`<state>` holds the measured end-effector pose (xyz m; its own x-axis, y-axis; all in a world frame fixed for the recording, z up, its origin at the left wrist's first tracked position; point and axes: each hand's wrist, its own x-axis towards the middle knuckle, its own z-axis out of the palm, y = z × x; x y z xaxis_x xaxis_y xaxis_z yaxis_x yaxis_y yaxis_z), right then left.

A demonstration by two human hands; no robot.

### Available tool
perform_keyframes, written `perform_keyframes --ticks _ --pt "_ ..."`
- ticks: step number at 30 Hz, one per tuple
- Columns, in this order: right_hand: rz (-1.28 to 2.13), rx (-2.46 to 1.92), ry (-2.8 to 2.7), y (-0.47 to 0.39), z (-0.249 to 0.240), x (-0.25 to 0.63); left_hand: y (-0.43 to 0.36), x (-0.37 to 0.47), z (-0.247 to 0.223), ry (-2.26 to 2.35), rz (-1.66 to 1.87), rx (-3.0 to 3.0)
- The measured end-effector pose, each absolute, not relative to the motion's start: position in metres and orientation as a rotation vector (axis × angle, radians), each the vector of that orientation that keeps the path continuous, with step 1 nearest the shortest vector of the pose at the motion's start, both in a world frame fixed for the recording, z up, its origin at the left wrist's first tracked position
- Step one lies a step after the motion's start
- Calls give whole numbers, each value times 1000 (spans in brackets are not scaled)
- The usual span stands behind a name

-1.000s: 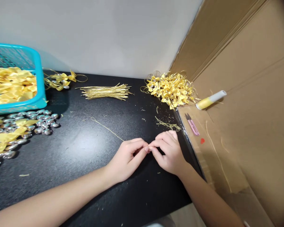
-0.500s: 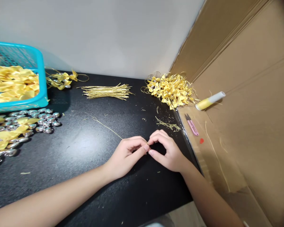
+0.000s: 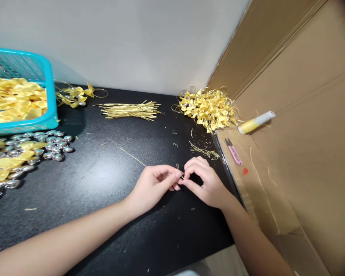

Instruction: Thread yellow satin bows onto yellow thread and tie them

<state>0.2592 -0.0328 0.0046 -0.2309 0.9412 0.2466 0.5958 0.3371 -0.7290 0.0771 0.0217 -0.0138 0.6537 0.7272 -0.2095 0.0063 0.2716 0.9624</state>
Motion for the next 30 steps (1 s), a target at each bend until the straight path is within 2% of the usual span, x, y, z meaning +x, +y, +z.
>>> perform_keyframes --ticks 7,30 --pt "542 -1381 -1913 -34 2 258 19 79 -18 721 660 976" --pt "329 -1401 -1969 -35 -1 259 21 79 -14 752 539 1116"
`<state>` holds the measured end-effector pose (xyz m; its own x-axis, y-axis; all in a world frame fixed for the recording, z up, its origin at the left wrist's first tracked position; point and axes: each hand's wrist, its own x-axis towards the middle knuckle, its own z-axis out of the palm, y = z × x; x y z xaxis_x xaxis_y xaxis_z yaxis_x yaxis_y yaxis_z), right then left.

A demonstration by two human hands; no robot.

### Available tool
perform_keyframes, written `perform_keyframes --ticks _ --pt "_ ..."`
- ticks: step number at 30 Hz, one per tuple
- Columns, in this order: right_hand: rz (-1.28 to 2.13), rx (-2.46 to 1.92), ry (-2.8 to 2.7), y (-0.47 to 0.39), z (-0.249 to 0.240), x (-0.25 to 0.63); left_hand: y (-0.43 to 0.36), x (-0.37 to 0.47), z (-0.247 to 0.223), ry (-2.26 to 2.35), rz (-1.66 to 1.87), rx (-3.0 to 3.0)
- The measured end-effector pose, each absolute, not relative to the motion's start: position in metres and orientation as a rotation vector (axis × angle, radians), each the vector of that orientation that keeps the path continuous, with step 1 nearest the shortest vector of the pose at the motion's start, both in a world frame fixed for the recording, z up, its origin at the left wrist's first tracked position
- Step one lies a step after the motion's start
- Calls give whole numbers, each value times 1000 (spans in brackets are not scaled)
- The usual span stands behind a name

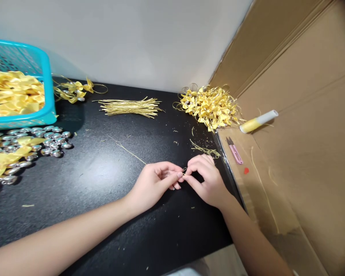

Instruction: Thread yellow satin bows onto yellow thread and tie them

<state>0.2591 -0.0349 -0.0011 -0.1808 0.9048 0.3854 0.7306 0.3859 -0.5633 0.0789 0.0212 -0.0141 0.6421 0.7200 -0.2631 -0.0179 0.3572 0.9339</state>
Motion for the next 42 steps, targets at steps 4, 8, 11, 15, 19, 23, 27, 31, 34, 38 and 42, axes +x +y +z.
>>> perform_keyframes --ticks 4,8,11,15,19,23,27,31,34,38,42 --pt "379 -1448 -1941 -34 0 259 24 77 -15 690 480 1120" --pt "523 -1475 -1873 -33 1 258 30 75 -15 618 433 1120" --pt "654 -1464 -1796 -32 3 257 35 74 -14 597 403 1146" --pt "773 -1459 -1704 -32 4 256 39 75 -13 587 398 1159" --pt "831 -1454 -1638 -32 3 256 37 76 -12 592 401 1099" --pt "833 -1467 -1622 -32 2 256 35 77 -13 615 417 1093" --pt "810 -1475 -1631 -32 3 255 35 77 -13 647 420 1152" --pt "797 -1480 -1640 -32 4 255 35 77 -10 668 415 1189" --pt "802 -1471 -1640 -31 3 255 35 77 -8 669 401 1204" --pt "864 -1485 -1608 -31 3 255 38 77 -8 651 378 1228" --pt "951 -1478 -1579 -30 4 255 41 76 -7 620 355 1233"
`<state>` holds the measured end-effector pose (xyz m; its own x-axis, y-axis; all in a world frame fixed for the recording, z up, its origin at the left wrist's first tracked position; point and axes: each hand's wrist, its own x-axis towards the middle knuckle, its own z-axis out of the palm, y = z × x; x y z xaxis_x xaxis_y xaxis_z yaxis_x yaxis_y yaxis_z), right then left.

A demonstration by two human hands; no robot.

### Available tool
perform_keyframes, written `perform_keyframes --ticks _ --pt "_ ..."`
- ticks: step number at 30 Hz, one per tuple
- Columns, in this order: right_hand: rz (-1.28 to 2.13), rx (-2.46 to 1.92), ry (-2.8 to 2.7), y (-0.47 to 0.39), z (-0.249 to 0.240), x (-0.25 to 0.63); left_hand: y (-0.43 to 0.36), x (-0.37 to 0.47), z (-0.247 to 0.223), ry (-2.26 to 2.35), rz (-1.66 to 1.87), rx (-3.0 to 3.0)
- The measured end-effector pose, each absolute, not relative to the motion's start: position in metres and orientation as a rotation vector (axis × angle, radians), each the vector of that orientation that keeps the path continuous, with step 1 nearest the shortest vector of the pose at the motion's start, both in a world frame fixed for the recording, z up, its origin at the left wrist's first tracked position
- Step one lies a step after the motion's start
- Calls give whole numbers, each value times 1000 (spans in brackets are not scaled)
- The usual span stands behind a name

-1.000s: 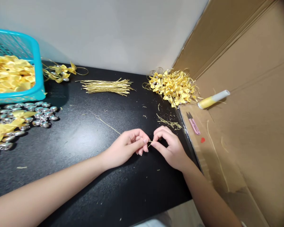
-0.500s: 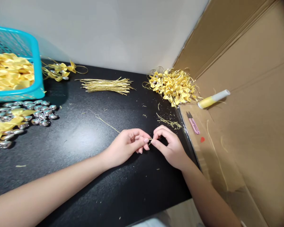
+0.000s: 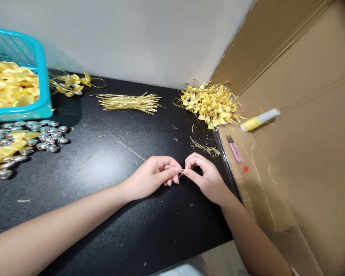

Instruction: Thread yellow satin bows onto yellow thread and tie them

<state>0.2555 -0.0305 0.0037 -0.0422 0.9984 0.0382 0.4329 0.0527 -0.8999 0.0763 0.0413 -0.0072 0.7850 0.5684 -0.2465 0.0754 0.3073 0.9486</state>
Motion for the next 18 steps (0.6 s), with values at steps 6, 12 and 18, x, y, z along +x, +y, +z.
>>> perform_keyframes --ticks 6,12,18 --pt "1057 -1441 -1564 -29 7 257 46 76 -7 572 297 1186" --pt "1012 -1467 -1583 -29 6 255 48 76 -3 562 258 1138" --pt "789 -1478 -1633 -31 -2 250 49 76 -5 582 237 1083"
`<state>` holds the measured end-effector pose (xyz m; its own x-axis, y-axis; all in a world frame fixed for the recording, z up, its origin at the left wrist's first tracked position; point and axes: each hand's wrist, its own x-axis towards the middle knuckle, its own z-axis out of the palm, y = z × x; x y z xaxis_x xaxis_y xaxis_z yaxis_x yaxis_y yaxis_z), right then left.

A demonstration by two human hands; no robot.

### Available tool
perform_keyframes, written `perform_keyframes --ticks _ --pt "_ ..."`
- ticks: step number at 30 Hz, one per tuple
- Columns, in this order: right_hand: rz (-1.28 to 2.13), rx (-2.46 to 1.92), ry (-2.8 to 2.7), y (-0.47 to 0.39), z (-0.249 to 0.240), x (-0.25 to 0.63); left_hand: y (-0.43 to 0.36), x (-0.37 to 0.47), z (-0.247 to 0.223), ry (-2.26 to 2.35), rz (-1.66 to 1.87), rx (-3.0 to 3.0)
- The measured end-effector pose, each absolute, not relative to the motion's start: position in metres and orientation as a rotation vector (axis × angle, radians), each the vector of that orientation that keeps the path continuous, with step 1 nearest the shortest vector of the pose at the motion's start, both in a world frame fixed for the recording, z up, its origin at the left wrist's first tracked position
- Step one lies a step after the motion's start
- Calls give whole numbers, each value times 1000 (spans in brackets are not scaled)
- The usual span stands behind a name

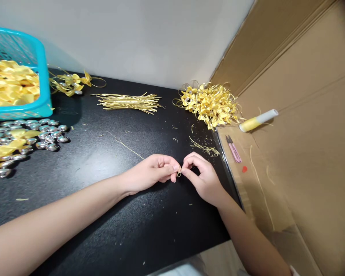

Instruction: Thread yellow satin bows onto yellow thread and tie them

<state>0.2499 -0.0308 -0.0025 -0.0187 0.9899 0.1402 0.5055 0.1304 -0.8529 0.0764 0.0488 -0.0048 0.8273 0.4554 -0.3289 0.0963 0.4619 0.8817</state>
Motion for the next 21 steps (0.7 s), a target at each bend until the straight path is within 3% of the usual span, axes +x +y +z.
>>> perform_keyframes --ticks 10,21 --pt "121 -1396 -1788 -37 1 244 44 76 -6 684 354 1122" --pt "55 -1430 -1691 -37 -4 238 40 79 -4 719 430 1172"
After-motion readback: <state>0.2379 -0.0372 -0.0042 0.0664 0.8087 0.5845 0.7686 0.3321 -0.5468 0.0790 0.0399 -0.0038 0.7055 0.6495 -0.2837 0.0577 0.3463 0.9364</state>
